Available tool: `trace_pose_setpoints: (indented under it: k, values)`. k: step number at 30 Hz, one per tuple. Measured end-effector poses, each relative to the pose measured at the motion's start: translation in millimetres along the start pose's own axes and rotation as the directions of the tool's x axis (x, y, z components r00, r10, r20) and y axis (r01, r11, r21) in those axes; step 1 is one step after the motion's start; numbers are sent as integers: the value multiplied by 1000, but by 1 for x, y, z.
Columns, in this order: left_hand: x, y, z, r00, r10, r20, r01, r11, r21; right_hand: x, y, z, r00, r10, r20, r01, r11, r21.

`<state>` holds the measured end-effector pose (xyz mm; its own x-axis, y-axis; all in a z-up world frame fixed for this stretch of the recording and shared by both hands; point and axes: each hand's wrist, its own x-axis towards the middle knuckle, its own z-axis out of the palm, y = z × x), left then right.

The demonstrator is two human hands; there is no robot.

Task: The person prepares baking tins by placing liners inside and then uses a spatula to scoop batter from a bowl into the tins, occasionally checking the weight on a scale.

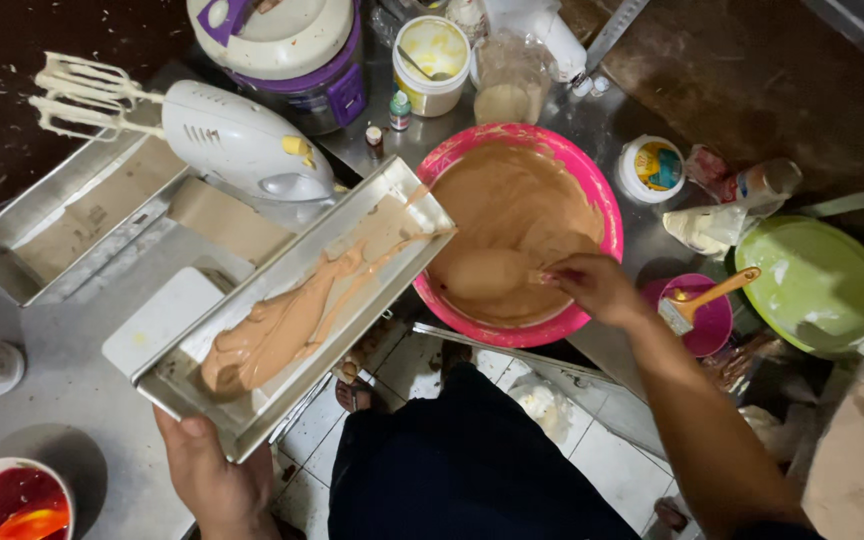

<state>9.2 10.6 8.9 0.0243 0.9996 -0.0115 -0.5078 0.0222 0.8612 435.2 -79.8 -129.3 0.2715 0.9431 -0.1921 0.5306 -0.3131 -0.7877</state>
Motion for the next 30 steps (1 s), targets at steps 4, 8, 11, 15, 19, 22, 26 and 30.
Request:
trace_pose_setpoints:
  k: [4,8,11,15,19,22,26,30]
  values:
    - [8,-24,-9,998,-48,-49,56,986,160,-21,-17,-35,995,99,-32,-90,974,209]
    - [26,-30,25,997,7,83,-33,945,326,-40,-41,-90,993,43,-106,-57,990,-132]
    - [34,-35,41,988,-15,156,-64,869,491,-57,-88,-124,972,140,-191,-174,969,-177]
    - [42,-47,50,969,-141,204,2,826,563,-80,-119,-157,928,65,-367,-235,866,-441]
    - [36,-56,71,927,-371,51,261,737,624,-99,-165,-155,921,-129,-369,-84,856,-509]
    - [32,-75,71,833,-552,41,517,803,296,-103,-183,-133,879,-370,-301,94,753,-651]
    - [23,-99,51,830,-544,124,540,839,63,-81,-170,-73,763,-606,-225,247,594,-766]
    - [23,-102,33,866,-461,195,480,875,-67,-74,-161,-42,643,-740,-199,264,457,-849]
